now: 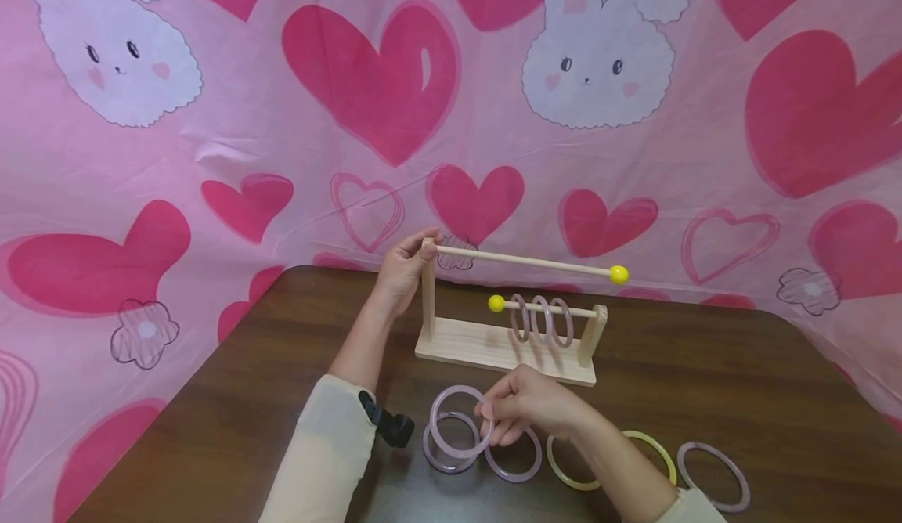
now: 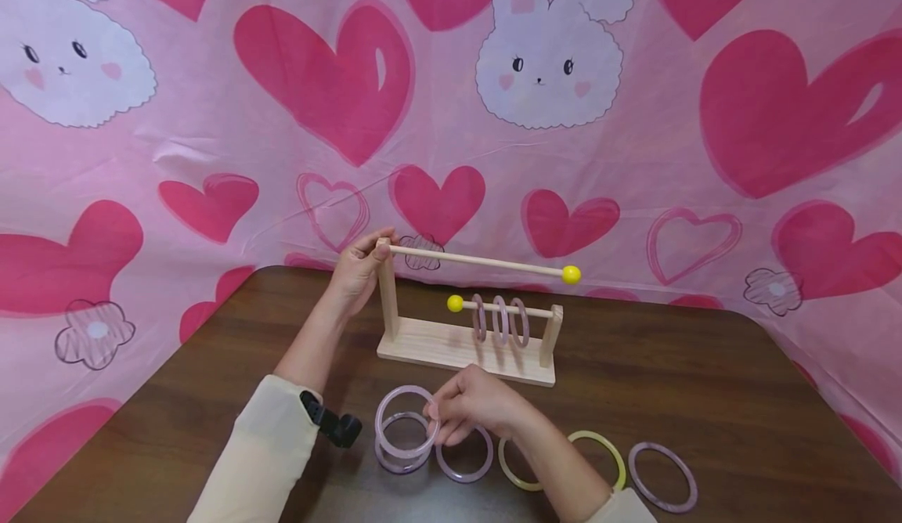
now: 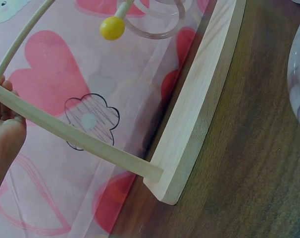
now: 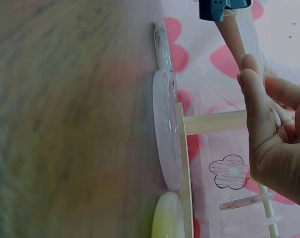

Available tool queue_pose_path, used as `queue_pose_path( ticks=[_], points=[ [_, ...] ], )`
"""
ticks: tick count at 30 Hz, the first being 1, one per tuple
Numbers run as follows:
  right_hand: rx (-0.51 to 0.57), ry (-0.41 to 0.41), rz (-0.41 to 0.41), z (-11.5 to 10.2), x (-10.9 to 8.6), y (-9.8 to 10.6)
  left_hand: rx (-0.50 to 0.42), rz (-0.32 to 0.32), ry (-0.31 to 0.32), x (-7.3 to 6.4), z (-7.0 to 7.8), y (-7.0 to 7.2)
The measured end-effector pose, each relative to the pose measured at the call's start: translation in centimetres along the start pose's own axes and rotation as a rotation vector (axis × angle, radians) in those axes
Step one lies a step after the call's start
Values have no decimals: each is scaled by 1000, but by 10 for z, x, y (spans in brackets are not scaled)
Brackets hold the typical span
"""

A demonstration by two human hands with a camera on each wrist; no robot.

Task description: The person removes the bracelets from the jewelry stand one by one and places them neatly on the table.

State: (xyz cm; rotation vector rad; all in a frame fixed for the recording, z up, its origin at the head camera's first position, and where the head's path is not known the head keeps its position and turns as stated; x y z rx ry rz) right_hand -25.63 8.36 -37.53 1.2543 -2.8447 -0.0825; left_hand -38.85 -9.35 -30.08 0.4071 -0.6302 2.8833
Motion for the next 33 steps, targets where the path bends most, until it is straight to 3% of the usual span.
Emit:
queue_pose_path(
  ticks=[9, 25, 33],
  points=[
    [-87, -4, -167, -1, -4, -14, -18, 3, 3, 0, 0, 0],
    [-225, -120, -261, 9, -6, -37, -31, 3, 1, 0, 0, 0],
    [-274, -134, -307, 11, -7, -45, -42, -7, -13, 0, 0, 0]
  ],
)
Point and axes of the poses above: each hand's wrist, its own x-axis towards the middle knuckle, its own y-axis out of the back of the hand, z = x × y, the point moved 6 cm from there along x, towards the middle knuckle, and after that the axes turned 8 degrees about y, right-handed, at the moved point
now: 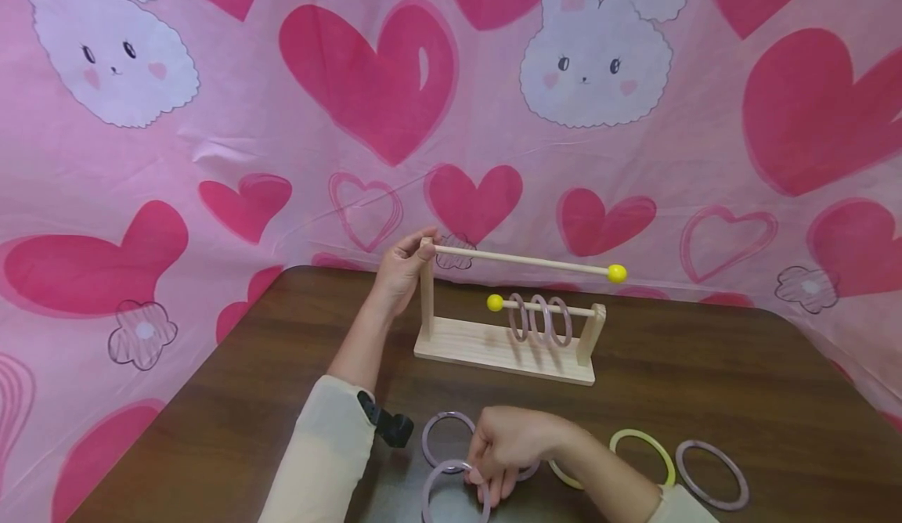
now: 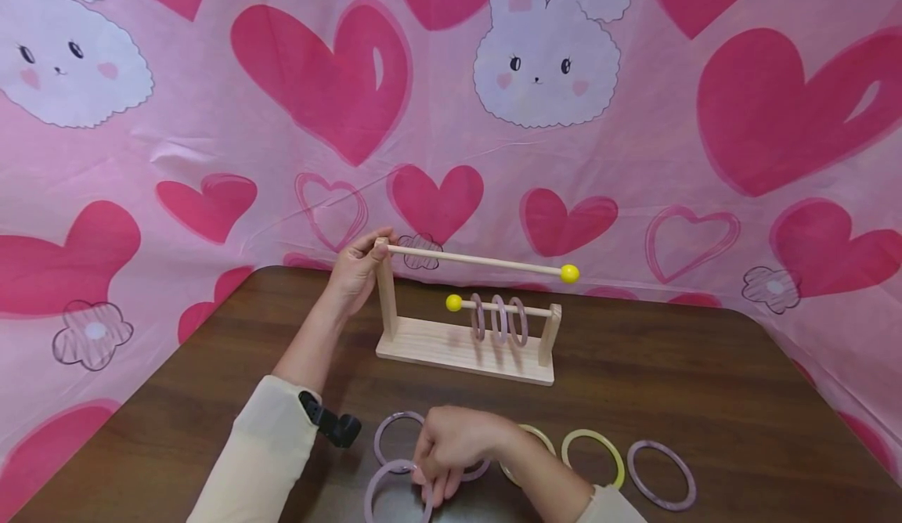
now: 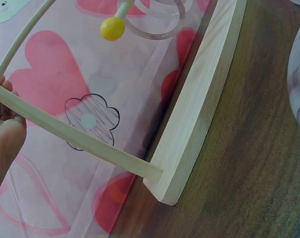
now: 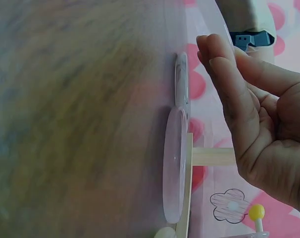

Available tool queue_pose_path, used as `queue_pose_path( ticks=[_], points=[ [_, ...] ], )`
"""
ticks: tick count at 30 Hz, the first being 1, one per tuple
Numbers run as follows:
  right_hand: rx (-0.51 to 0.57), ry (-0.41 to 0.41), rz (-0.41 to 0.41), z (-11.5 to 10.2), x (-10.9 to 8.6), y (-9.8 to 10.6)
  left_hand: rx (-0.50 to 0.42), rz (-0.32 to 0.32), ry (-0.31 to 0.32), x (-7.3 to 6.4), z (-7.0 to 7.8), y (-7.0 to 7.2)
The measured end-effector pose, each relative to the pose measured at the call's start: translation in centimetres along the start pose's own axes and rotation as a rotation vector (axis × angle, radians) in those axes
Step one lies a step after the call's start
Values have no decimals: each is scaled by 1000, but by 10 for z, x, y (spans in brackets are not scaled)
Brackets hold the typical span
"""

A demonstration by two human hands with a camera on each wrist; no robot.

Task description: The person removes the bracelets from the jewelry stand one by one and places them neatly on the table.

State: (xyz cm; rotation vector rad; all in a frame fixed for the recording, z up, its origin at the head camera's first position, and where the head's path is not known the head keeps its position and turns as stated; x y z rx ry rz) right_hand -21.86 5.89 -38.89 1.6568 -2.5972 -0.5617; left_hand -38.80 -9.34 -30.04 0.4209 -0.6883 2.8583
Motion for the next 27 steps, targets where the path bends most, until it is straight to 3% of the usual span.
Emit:
queue_pose_path(
  ticks=[14, 27],
  points=[
    [-49, -56, -4, 4, 2, -9, 20, 3, 7, 0, 1, -1],
    [-229, -75, 46, -1, 4, -12, 23, -2, 5, 0, 1, -1]
  ],
)
Point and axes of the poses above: each hand's wrist, its own x-axis towards the middle knuckle, its own y-axis out of the back of the hand, z = x × y, the point moved 6 cm from there along x, towards the middle knuckle, and after that the axes turned 8 degrees about y, right-handed, at the moved point
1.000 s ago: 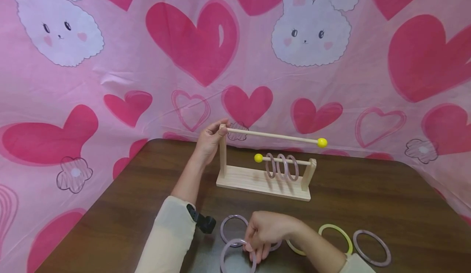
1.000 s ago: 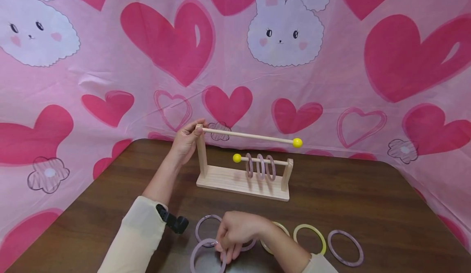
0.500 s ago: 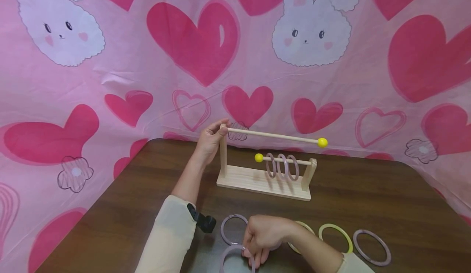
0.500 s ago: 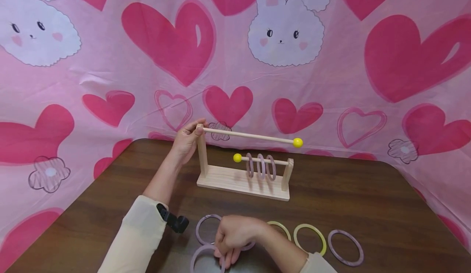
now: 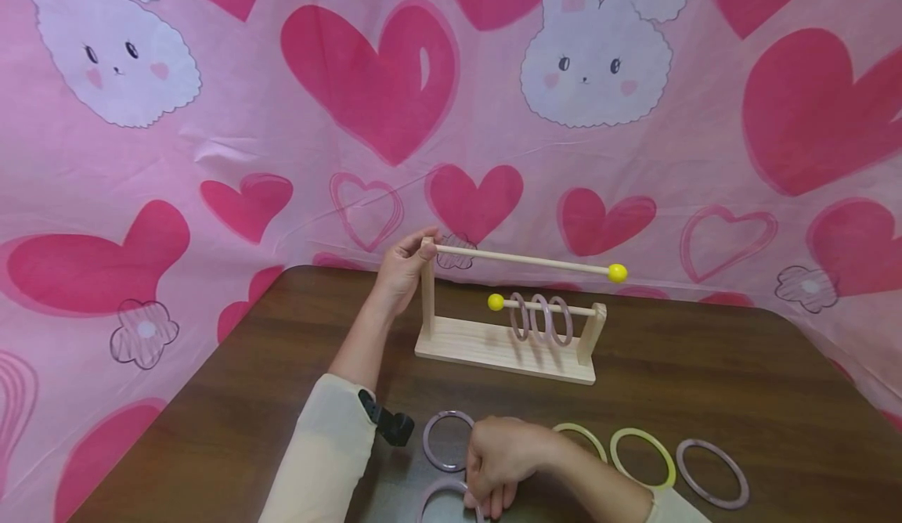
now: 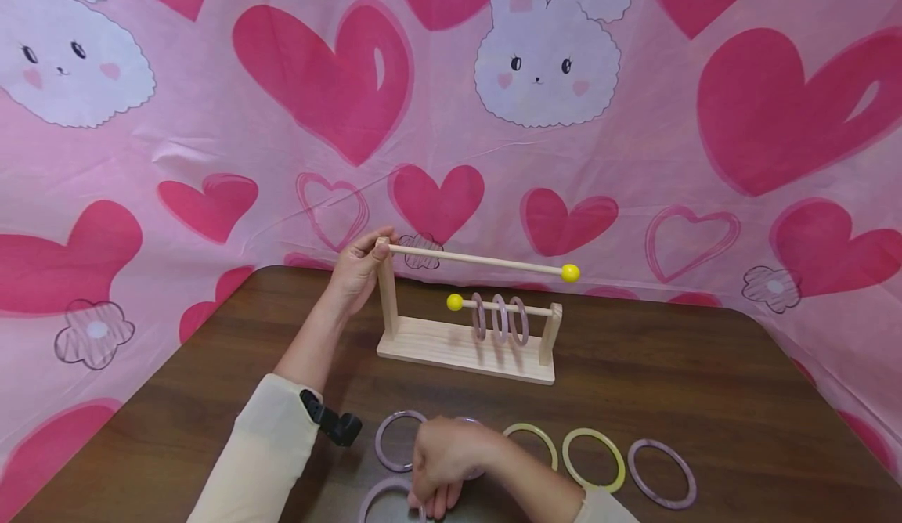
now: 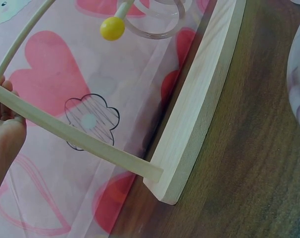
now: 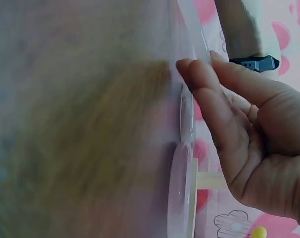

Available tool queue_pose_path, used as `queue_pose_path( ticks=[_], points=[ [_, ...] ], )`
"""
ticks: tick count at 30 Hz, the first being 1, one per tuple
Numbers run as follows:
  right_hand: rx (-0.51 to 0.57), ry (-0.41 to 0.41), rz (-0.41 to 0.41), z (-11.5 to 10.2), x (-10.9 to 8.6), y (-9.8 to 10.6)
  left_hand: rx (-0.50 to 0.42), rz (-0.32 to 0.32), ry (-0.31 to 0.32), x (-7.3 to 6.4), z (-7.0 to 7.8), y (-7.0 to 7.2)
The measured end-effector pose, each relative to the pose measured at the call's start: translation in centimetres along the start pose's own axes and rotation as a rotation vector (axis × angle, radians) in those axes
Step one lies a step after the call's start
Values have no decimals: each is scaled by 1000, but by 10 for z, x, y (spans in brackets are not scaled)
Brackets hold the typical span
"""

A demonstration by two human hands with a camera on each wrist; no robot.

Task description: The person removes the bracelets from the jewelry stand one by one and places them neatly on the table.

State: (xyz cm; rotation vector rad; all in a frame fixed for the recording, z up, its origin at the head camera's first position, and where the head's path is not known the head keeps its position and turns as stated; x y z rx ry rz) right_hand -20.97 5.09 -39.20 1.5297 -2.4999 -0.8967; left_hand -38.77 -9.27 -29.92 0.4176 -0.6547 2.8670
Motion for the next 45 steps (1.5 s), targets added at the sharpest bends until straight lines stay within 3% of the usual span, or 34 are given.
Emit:
queue_pose_path(
  ticks=[26, 45],
  points=[
    [65, 41, 36, -4, 1, 0, 3, -5, 4, 0, -1, 0],
    [125, 53, 150, 0, -2, 17, 15, -3, 3, 0, -1, 1]
  ],
)
Point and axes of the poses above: each hand's wrist, its own x-axis towards the middle knuckle, its own y-axis out of the back of the hand, z = x × y, the point moved 6 cm from there along x, towards the middle knuckle, and after that the axes turned 8 degrees about y, right-handed, at the moved point
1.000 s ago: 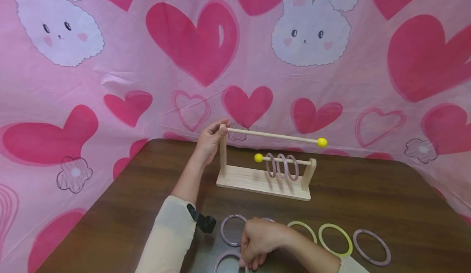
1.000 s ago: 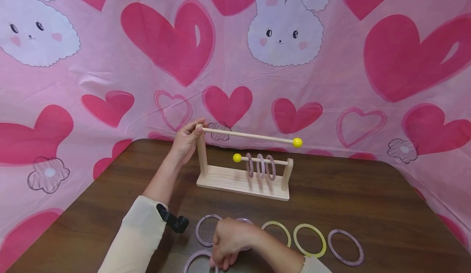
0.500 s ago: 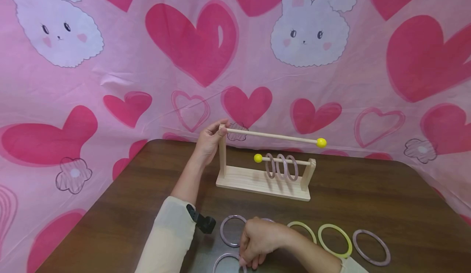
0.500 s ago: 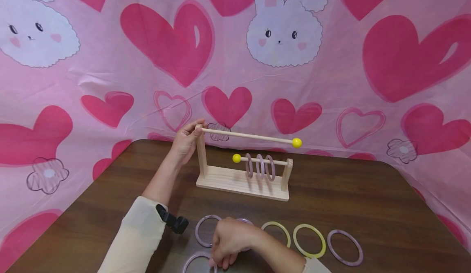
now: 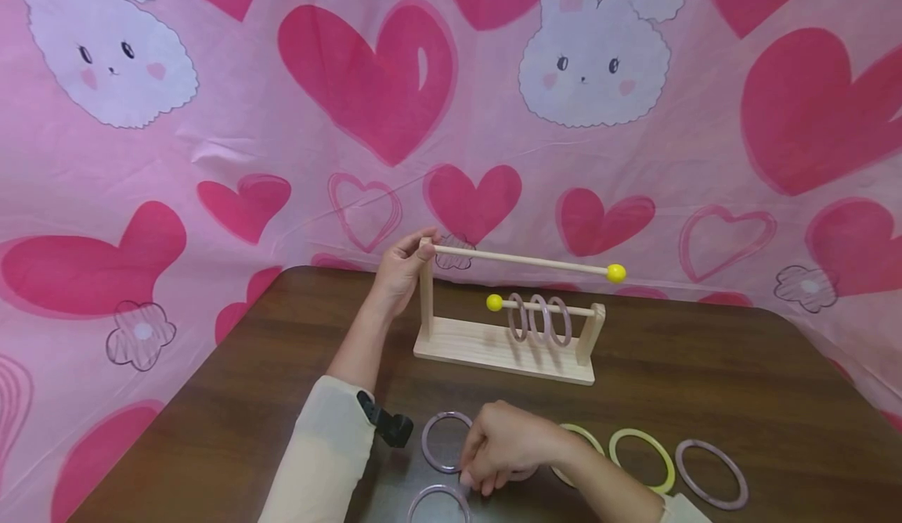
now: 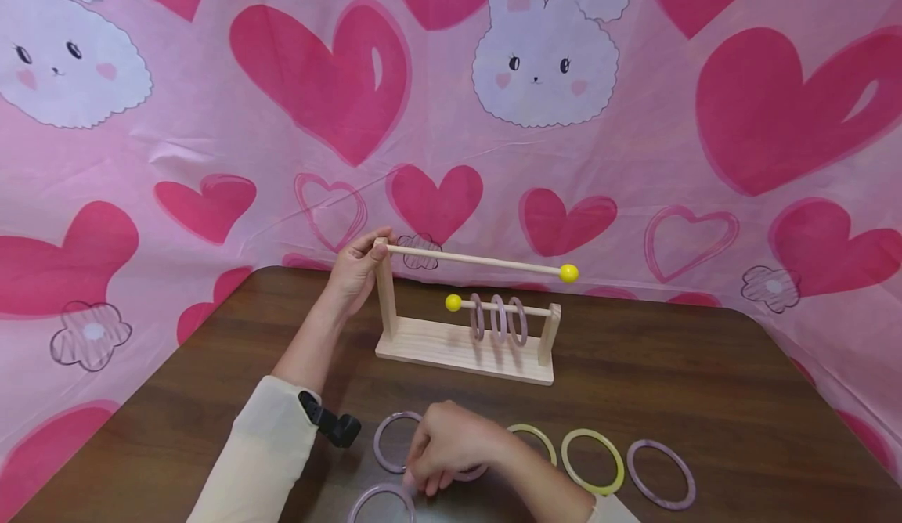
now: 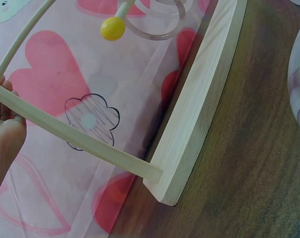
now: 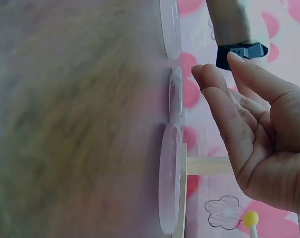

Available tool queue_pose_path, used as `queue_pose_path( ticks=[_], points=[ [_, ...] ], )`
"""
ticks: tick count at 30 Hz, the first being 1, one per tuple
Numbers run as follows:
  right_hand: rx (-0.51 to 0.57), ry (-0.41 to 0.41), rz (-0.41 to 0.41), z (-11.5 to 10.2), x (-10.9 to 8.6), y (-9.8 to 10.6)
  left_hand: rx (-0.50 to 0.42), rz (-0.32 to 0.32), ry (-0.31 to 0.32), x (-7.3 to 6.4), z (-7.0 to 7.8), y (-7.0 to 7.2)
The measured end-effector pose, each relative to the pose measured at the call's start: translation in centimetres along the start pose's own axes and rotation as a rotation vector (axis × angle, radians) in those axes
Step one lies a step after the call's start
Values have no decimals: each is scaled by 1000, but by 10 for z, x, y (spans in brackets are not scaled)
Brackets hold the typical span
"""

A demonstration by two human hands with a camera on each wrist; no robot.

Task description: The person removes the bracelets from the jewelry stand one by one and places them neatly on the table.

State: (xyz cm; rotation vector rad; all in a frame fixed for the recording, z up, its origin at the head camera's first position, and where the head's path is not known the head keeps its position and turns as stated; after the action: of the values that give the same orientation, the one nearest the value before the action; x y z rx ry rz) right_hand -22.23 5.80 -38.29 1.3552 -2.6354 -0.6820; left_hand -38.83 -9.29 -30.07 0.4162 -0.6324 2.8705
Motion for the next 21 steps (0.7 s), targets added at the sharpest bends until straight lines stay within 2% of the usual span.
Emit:
queue_pose_path(
  ticks=[12, 16, 21],
  points=[
    [2, 13, 74, 3, -2, 18, 0, 7, 1, 0, 1, 0],
    [-20, 19, 130, 3, -1, 27, -1, -1, 2, 0, 1, -1],
    [6, 30, 217, 6, 0, 39, -3, -3, 4, -1, 1, 0]
  ],
)
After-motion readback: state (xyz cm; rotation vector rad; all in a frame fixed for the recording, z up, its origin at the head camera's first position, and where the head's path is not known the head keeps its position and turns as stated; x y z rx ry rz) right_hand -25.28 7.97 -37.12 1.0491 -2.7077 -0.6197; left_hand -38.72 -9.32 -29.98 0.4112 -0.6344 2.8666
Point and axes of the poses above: each hand's wrist, its own x-axis towards the middle knuckle, its own y-axis out of the back of the hand, z = x × y, the point moved 6 cm from there along x, towards the middle knuckle, and after that the axes turned 8 degrees about y, right-handed, at the moved point
